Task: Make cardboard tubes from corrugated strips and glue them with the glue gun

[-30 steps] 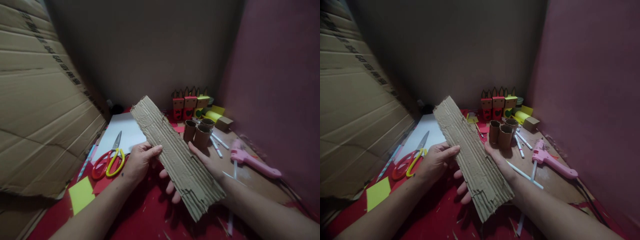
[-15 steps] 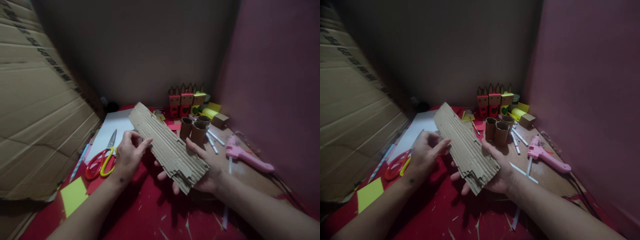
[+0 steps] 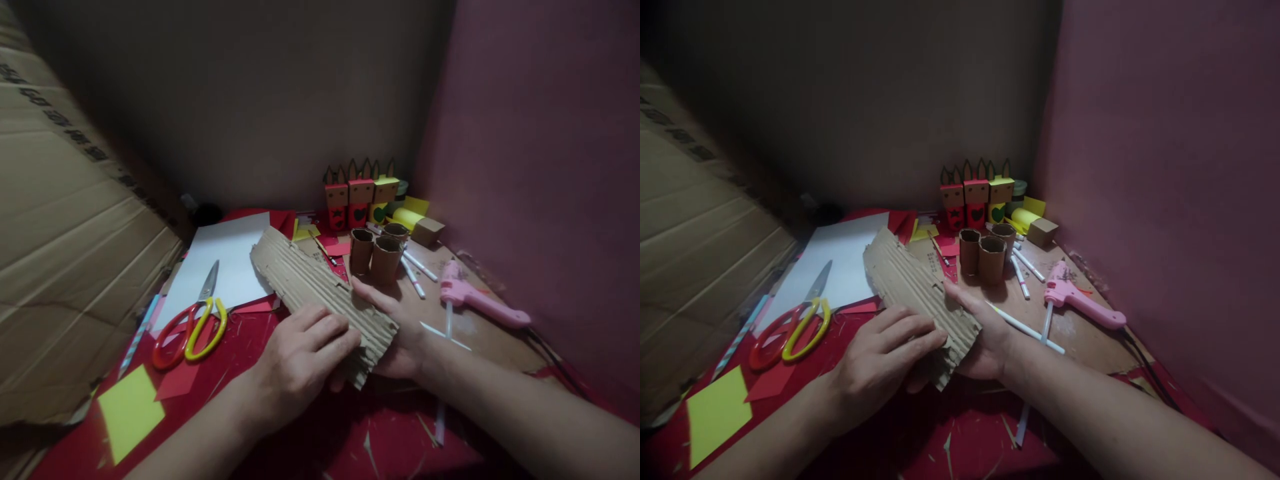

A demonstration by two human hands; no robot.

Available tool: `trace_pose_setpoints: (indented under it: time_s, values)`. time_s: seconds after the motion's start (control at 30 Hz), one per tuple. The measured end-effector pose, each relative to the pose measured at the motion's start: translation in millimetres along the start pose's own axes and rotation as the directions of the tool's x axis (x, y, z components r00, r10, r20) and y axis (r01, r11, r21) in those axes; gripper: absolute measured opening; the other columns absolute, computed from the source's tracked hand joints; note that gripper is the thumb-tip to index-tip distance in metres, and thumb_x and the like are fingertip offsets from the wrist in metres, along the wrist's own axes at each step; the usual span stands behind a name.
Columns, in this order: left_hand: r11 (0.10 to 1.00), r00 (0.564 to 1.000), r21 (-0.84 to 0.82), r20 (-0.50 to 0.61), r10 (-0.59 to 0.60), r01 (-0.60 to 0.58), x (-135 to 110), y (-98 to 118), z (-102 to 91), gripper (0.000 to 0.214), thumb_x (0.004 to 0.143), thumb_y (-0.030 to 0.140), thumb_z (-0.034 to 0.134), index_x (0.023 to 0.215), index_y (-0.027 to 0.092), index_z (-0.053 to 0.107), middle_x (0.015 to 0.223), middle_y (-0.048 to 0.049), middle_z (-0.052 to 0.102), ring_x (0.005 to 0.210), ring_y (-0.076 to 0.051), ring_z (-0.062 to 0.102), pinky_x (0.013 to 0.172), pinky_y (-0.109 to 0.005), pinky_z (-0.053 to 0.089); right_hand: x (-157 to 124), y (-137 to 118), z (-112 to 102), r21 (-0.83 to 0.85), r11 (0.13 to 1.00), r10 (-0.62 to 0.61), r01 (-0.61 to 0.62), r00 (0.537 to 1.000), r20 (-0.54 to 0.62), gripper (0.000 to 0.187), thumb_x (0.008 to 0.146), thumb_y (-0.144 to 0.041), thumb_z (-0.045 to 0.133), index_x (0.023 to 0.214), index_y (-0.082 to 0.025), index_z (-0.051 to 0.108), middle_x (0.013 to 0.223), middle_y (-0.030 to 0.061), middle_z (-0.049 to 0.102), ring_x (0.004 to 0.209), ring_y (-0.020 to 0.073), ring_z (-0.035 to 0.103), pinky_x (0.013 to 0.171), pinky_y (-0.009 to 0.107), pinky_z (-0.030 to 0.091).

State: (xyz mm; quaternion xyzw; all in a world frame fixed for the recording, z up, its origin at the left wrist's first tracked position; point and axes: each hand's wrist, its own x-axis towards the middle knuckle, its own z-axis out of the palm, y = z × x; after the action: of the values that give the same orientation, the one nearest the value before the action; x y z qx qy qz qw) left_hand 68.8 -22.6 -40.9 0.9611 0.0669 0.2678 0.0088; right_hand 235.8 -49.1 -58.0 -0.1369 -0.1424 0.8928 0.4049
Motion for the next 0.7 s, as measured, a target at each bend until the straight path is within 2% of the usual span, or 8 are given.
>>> trace_pose_setpoints:
  time_s: [0.23,0.4,0.53,0.7]
  values:
    - [0.998,0.996,0.033,-0.068,-0.058,0.061,3.7,4.9,6.2,0.018,0.082,0.007,0.04,0.089,0.01,0.056,0.075,-0.0098,0.056,0.065,-0.018,0.045,0.058,-0.033,0.042,1.0,1.4,-6.1,0.04,0.999,-0.031,0.031,0.999,-0.012,0.038,0.088,-0.042,0.037,0.096,-0.01,0.057,0.076,0.0078,0.065,0.07,0.0189,0.062,0.078,0.037,0.046]
    - [0.996,0.993,0.012,-0.089,-0.083,0.084,4.9,5.1,8.2,0.013,0.081,0.008,0.042,0.081,0.012,0.054,0.072,-0.0082,0.053,0.063,-0.017,0.044,0.057,-0.031,0.042,0.0,2.3,-6.7,0.033,0.999,-0.018,0.019,0.999,-0.039,0.025,0.084,-0.032,0.045,0.079,-0.011,0.057,0.066,0.0056,0.064,0.063,0.0171,0.061,0.079,0.035,0.046]
    - [0.992,0.989,-0.041,-0.084,-0.124,0.121,3.0,3.2,10.3,0.013,0.083,0.009,0.04,0.081,0.012,0.052,0.075,-0.0086,0.053,0.066,-0.018,0.044,0.059,-0.032,0.042,-0.4,2.1,-6.1,0.006,1.0,0.006,-0.006,0.999,-0.044,0.028,0.084,-0.032,0.041,0.076,-0.011,0.057,0.06,0.0058,0.062,0.059,0.018,0.061,0.074,0.036,0.048]
    - [0.981,0.976,-0.047,-0.096,-0.194,0.19,-0.6,1.8,15.8,0.014,0.086,0.012,0.037,0.084,0.014,0.05,0.077,-0.008,0.052,0.069,-0.018,0.046,0.062,-0.032,0.044,1.5,1.4,-7.6,-0.061,0.998,0.036,-0.036,0.999,0.003,0.036,0.088,-0.039,0.034,0.078,-0.012,0.056,0.063,0.0066,0.063,0.059,0.0192,0.061,0.06,0.038,0.051]
